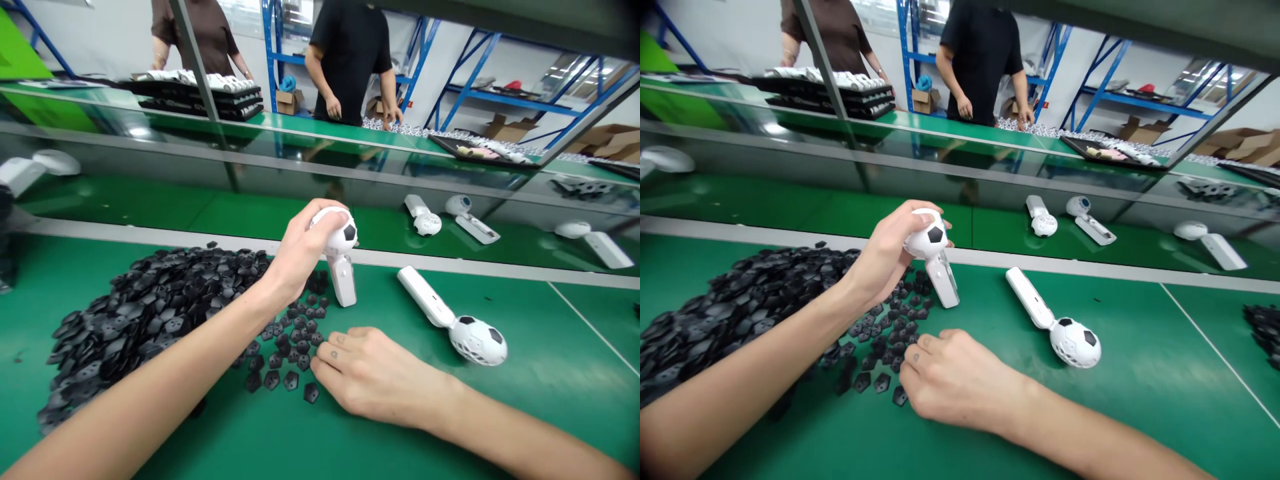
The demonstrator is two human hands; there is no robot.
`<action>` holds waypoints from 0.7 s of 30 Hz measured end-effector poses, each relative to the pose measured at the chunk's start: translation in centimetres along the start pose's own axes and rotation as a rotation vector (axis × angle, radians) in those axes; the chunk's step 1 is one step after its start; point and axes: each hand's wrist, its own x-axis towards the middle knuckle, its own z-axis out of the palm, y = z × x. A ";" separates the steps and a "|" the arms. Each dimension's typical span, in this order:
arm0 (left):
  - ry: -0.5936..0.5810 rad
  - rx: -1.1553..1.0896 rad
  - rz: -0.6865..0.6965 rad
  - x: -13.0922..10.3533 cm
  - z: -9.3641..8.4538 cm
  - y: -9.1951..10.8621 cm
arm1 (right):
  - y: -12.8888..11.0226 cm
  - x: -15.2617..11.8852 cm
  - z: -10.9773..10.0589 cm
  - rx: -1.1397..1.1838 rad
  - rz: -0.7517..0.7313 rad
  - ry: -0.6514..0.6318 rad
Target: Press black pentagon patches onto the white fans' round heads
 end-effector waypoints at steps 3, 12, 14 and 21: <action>0.019 -0.040 -0.017 -0.1 0.1 0.0 | 0.4 0.3 -0.2 0.032 0.021 0.005; -0.252 0.018 -0.025 -1.1 0.7 -0.9 | 3.3 -1.1 -8.1 1.016 0.499 0.702; -0.236 0.014 0.085 -1.5 0.9 -1.1 | 3.6 -1.2 -9.3 1.241 0.626 0.804; -0.012 0.243 0.448 -3.4 0.5 0.6 | 3.2 -0.9 -9.8 1.562 0.670 0.749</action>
